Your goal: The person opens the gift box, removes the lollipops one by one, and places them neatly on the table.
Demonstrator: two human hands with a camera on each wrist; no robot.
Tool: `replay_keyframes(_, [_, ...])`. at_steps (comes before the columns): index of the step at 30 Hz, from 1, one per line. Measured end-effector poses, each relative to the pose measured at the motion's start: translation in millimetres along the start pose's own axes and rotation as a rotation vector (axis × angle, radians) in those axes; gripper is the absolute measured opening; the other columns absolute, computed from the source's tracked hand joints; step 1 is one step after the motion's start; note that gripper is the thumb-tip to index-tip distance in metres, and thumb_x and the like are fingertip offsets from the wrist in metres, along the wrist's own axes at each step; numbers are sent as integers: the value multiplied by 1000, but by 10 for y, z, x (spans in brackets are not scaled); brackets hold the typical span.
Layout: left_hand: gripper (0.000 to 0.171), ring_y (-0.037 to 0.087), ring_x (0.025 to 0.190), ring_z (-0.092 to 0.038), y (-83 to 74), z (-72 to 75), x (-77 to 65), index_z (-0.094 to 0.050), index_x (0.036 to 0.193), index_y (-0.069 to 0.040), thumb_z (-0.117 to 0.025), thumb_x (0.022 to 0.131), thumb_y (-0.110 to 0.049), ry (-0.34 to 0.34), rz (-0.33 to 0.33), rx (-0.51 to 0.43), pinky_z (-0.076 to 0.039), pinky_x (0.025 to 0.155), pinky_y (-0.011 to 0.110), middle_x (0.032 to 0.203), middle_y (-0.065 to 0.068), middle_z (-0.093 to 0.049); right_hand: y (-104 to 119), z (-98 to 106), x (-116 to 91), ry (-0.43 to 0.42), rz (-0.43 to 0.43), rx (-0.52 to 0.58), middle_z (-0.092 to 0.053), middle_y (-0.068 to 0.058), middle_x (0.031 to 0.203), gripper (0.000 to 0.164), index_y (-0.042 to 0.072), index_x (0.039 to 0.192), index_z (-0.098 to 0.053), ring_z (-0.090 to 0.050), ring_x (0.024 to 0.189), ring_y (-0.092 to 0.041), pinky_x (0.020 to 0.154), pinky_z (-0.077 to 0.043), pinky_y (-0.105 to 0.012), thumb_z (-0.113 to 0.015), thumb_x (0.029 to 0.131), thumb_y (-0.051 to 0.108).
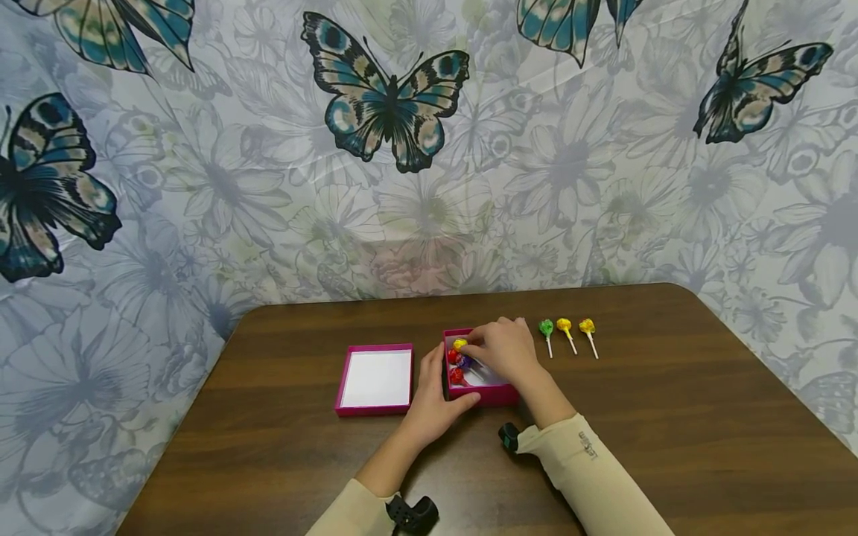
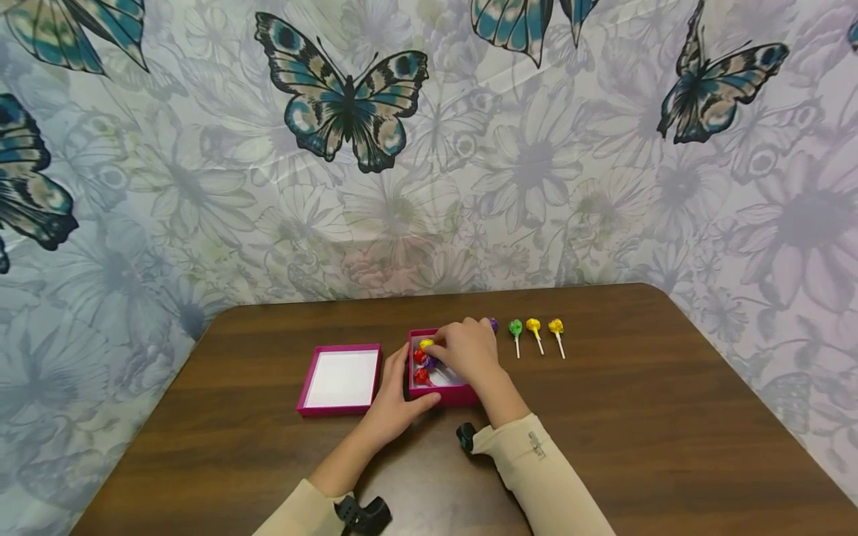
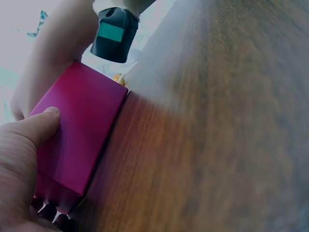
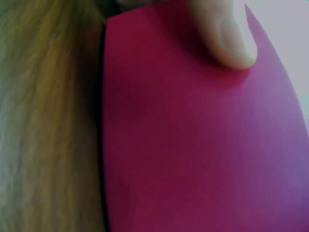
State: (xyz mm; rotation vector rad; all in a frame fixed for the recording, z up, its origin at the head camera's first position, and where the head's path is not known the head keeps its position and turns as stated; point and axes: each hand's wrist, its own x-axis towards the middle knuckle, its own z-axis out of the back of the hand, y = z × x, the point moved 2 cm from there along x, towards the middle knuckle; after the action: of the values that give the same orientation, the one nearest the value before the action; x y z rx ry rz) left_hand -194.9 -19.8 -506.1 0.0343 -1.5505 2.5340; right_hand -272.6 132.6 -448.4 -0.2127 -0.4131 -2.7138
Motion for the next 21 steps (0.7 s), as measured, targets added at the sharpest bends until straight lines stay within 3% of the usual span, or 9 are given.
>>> replay_keyframes(8, [102, 36, 150, -27, 6, -2, 3, -13, 160, -15, -77, 85, -43, 0, -8, -4, -29, 121, 57, 162, 13, -18, 112, 6, -11, -15, -108, -19, -79, 3, 96, 36, 24, 101, -81, -64, 90, -25, 92, -39, -49, -73, 85, 55])
replay_keyframes(15, [102, 37, 151, -26, -4, 2, -2, -12, 161, -18, -76, 86, -43, 15, 8, -20, -29, 120, 59, 163, 12, -16, 153, -19, -16, -45, -150, -50, -78, 3, 88, 35, 25, 94, -82, -59, 78, -24, 77, -34, -44, -74, 83, 57])
replay_keyframes(21, [101, 37, 151, -26, -11, 13, -10, -12, 161, -18, -76, 86, -42, 17, 16, -18, -29, 120, 59, 163, 12, -16, 159, -32, -8, -40, -151, -36, -78, 3, 89, 34, 24, 95, -82, -59, 81, -24, 79, -33, -44, -74, 83, 55])
